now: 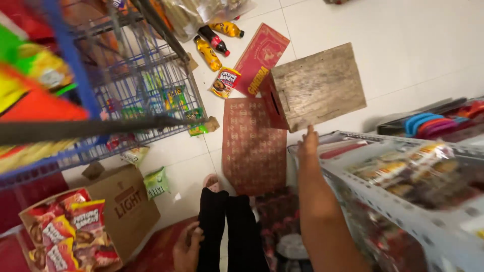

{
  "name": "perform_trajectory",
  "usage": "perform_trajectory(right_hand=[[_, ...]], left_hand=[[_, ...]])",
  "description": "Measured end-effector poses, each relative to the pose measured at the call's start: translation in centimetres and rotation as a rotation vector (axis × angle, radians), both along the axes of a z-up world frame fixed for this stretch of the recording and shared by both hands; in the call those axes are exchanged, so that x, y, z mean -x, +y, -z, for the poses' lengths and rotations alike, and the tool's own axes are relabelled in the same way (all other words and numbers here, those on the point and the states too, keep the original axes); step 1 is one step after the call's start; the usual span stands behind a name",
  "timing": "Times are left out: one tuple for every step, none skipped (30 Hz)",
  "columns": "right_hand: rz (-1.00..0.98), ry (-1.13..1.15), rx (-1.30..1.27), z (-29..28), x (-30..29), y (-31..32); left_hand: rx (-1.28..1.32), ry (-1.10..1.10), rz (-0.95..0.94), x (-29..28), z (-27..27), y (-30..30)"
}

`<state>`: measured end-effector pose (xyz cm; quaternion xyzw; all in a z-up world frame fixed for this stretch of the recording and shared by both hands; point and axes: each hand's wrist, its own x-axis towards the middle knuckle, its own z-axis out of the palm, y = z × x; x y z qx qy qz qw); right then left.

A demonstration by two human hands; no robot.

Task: Organizing snack bags into boxes and onto shelves in a grocery store backroom.

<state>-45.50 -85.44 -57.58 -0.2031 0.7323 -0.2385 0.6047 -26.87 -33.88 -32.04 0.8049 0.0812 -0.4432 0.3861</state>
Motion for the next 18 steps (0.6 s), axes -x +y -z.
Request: perform_trajectory(right_hand=[[0.034, -0.052, 0.045, 3.0, 0.8, -1.2], [0.067, -0.105, 0.089, 6.0, 1.4, -2.2], [0.07, -0.108, 0.084, 7.4, 1.2, -2.8], [0.112, -0.155, 0.101, 8.8, 1.4, -3.0], [0.155, -0.2, 0.117, 10.2, 1.5, -3.3], [0.157, -0.201, 0.115, 11.6, 1.7, -3.6], [0.183, -0.38, 0.21, 12.9, 2.0, -3.9], [0.206, -0.563, 0.304, 14.2, 2.1, -4.2], [0.208, -0.567, 0.304, 11.9, 0.5, -4.4], [0.243, -0.306, 0.28, 9.4, -0.5, -4.1], [0.273, -0.044, 0.25, 6.7, -1.5, -3.8], [0.275, -0.045, 0.25, 6.5, -1.5, -3.5], [0.301, -0.121, 0.301, 6.2, -1.6, -3.1], [0.322, -0.204, 0.348, 6.0, -2.3, -2.7], [0.318, -0.213, 0.346, 6.5, -3.0, -3.1], [0.278, -0.124, 0.306, 6.8, -2.6, -3.0], [0.237, -0.035, 0.264, 7.1, -2.2, -2.9], [0.236, -0.033, 0.26, 5.7, -2.3, -2.5]], left_hand=[[-0.043, 0.0, -0.065, 0.1, 0.8, 0.1], [-0.086, -0.001, -0.132, 0.0, 1.5, 0.4], [-0.09, -0.005, -0.129, -0.5, 3.1, 1.2], [-0.105, 0.029, -0.16, -0.8, 4.5, 2.3], [-0.121, 0.063, -0.19, -1.0, 5.8, 3.4], [-0.122, 0.062, -0.188, -1.3, 7.5, 4.8], [-0.164, 0.113, -0.119, -1.6, 9.2, 6.2], [-0.205, 0.161, -0.051, -1.8, 10.8, 7.6], [-0.205, 0.157, -0.05, -2.2, 10.7, 6.7], [-0.231, 0.144, -0.051, -2.2, 10.2, 6.2], [-0.256, 0.131, -0.051, -2.3, 9.5, 5.7], [-0.256, 0.13, -0.05, -2.1, 9.6, 5.6], [-0.246, 0.106, -0.026, -1.9, 9.5, 5.4], [-0.237, 0.077, -0.01, -1.8, 9.3, 5.5], [-0.237, 0.069, -0.017, -2.7, 8.5, 4.4], [-0.263, 0.162, -0.037, -3.3, 7.4, 3.5], [-0.29, 0.254, -0.057, -4.0, 6.4, 2.6], [-0.294, 0.256, -0.059, -3.7, 6.7, 3.0]])
